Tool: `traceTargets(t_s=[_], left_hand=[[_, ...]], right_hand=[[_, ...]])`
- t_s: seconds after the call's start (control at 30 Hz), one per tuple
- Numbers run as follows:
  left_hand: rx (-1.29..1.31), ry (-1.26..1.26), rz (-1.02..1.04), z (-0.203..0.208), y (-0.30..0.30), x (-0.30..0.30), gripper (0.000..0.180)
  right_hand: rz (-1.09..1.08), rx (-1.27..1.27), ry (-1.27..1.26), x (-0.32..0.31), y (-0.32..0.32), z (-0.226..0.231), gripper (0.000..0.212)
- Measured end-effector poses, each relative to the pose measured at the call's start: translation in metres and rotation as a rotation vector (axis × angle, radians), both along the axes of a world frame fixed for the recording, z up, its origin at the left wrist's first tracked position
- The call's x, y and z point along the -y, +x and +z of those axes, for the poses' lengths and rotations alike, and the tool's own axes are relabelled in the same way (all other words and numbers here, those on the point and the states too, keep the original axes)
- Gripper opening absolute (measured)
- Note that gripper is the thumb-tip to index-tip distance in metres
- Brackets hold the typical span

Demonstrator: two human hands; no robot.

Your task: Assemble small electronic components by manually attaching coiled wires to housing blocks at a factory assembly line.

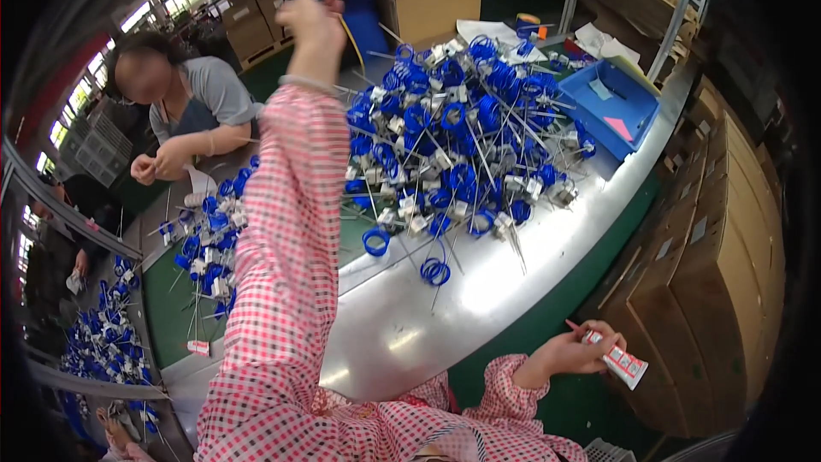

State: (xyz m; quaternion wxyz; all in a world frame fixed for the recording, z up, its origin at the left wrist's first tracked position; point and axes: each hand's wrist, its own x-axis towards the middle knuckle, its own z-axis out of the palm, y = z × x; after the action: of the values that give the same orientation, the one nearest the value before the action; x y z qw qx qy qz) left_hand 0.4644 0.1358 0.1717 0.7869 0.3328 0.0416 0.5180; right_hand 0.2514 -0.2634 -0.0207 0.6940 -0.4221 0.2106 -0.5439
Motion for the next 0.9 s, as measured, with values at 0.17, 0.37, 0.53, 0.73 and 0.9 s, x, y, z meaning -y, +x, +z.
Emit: traceTargets(t_s=[0.17,0.37,0.53,0.73,0.9], left_hand=[[-0.288,0.695,0.525,-0.064,0.108,0.059,0.015],[-0.682,1.636,-0.264,-0.107,0.121,0.074,0.042],[-0.739,1.840,0.042,-0.092,0.107,0.059,0.043],[-0.772,1.819,0.054,-0.085,0.069,0.023,0.038],[-0.555,1.847,0.082,-0.071,0.015,-0.023,0.025]], right_hand=[[-0.041,-0.039,0.052,0.006,0.007,-0.011,0.021],[0.013,-0.041,0.036,-0.007,0.018,-0.011,0.017],[0.066,-0.020,0.017,-0.014,0.019,-0.009,0.017],[0.132,-0.013,0.006,-0.029,0.009,-0.004,0.018],[0.150,-0.023,-0.013,-0.029,-0.008,0.007,0.019]])
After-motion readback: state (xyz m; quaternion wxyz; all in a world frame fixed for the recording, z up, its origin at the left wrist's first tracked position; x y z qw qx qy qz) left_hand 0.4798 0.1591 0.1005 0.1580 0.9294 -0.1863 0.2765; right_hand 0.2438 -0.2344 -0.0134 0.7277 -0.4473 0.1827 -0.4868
